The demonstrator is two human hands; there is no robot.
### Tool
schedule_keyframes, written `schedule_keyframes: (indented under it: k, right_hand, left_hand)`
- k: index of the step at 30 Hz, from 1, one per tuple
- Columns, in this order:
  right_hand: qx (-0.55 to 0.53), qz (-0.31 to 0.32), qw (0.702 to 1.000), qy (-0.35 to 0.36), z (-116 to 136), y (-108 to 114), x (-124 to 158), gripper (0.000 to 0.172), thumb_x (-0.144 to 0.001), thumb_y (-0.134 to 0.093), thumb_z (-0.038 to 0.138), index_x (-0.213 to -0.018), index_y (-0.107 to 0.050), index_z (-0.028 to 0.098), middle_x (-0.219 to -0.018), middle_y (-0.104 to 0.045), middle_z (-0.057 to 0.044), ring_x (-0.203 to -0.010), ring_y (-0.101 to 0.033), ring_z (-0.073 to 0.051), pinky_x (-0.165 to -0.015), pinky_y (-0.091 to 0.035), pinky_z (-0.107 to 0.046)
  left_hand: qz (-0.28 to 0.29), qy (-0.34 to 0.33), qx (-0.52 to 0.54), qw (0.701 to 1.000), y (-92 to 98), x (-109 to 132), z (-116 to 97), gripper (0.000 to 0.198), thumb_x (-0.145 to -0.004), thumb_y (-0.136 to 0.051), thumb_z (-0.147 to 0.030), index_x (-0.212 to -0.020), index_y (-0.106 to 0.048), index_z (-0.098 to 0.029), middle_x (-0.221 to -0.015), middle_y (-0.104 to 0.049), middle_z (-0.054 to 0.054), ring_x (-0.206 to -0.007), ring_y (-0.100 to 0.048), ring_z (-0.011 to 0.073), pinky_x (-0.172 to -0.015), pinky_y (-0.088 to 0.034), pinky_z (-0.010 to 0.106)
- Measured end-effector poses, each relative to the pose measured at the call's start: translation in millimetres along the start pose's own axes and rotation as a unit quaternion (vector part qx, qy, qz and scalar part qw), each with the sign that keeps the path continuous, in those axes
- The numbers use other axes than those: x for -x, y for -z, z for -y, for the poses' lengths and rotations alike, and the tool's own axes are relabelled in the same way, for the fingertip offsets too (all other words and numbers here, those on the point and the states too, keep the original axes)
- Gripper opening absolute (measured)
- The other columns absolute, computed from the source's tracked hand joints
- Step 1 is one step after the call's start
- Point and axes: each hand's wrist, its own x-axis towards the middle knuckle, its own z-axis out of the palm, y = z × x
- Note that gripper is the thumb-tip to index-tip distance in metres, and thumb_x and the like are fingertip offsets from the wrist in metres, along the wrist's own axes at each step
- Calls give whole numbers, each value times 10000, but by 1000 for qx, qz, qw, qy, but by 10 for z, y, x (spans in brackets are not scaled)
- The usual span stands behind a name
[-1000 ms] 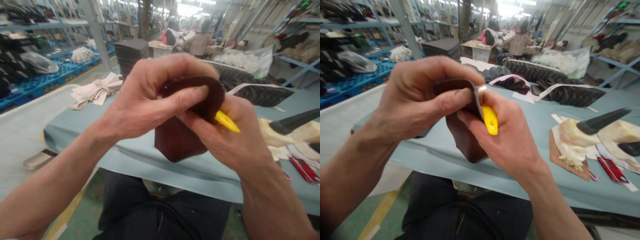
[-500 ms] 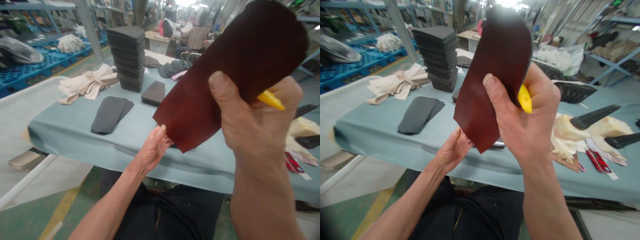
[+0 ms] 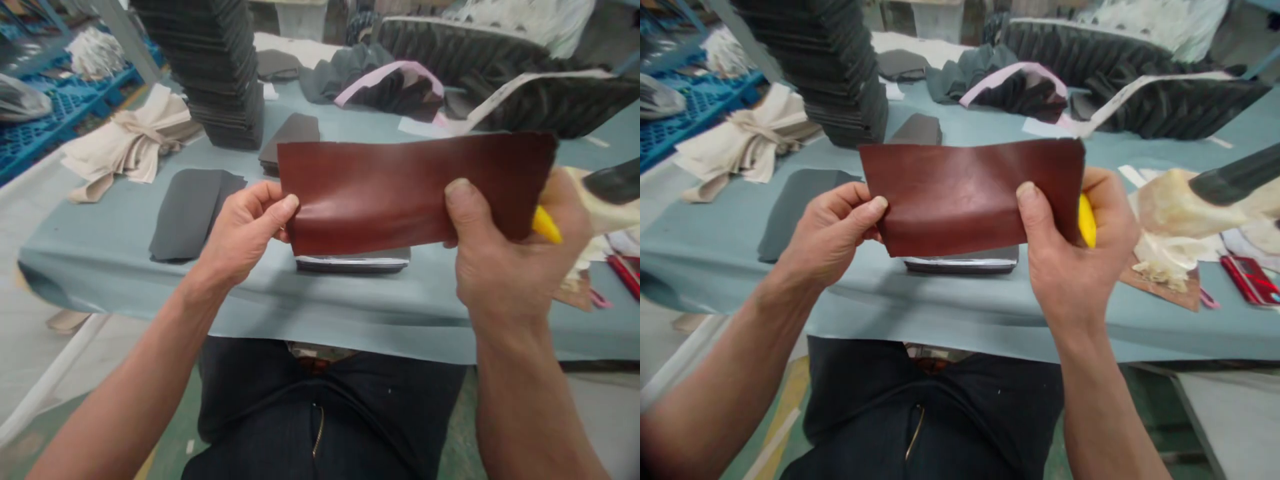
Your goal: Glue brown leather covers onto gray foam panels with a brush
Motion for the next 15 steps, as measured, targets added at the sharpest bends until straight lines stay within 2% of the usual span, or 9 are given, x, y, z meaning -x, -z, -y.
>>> schedule_keyframes:
  k: [2,5,8,12,15]
  right_hand:
    - [12,-36,999,1,-149,-8,97,270,-833,-804,335,-886,-557,241,-821,-562,3,-722,-517,-144,-665,-451,-305]
    - [99,-25,995,9,-376,-9,204,290,-812,-822,351,-947,-592,238,-900,-614,-39,-799,-586,-181,-736,-513,-343]
    - [187,-19,982,35,-628,-6,272,300,-803,-815,423,-919,-603,244,-905,-630,-50,-821,-607,-205,-797,-533,-398]
    - [226,-17,972,61,-932,-22,336,425,-740,-839,577,-876,-606,248,-882,-624,-50,-794,-618,-220,-781,-525,-450]
    - [238,16,971,18,-1063,11,393,518,-728,-832,679,-936,-613,258,-956,-625,-73,-881,-656,-259,-842,-539,-513]
  left_hand:
    - [9,7,-29,1000,-7,-65,56,390,-857,-869,-551,-828,-666,-220,-723,-658,-4,-606,-585,140,-569,-532,286]
    - [33,20,-70,997,-45,-134,149,324,-893,-819,-475,-802,-646,-216,-679,-610,-10,-579,-549,137,-544,-484,289]
    - [62,39,-116,990,-62,-196,222,274,-930,-767,-391,-774,-629,-213,-650,-561,-20,-564,-503,127,-528,-417,288]
    - [86,52,-151,983,-28,-283,289,265,-974,-725,-260,-740,-612,-208,-643,-522,-26,-580,-449,118,-533,-334,292]
    - [100,64,-153,981,-7,-323,327,263,-979,-739,-200,-736,-637,-193,-673,-537,-26,-607,-468,114,-566,-332,298]
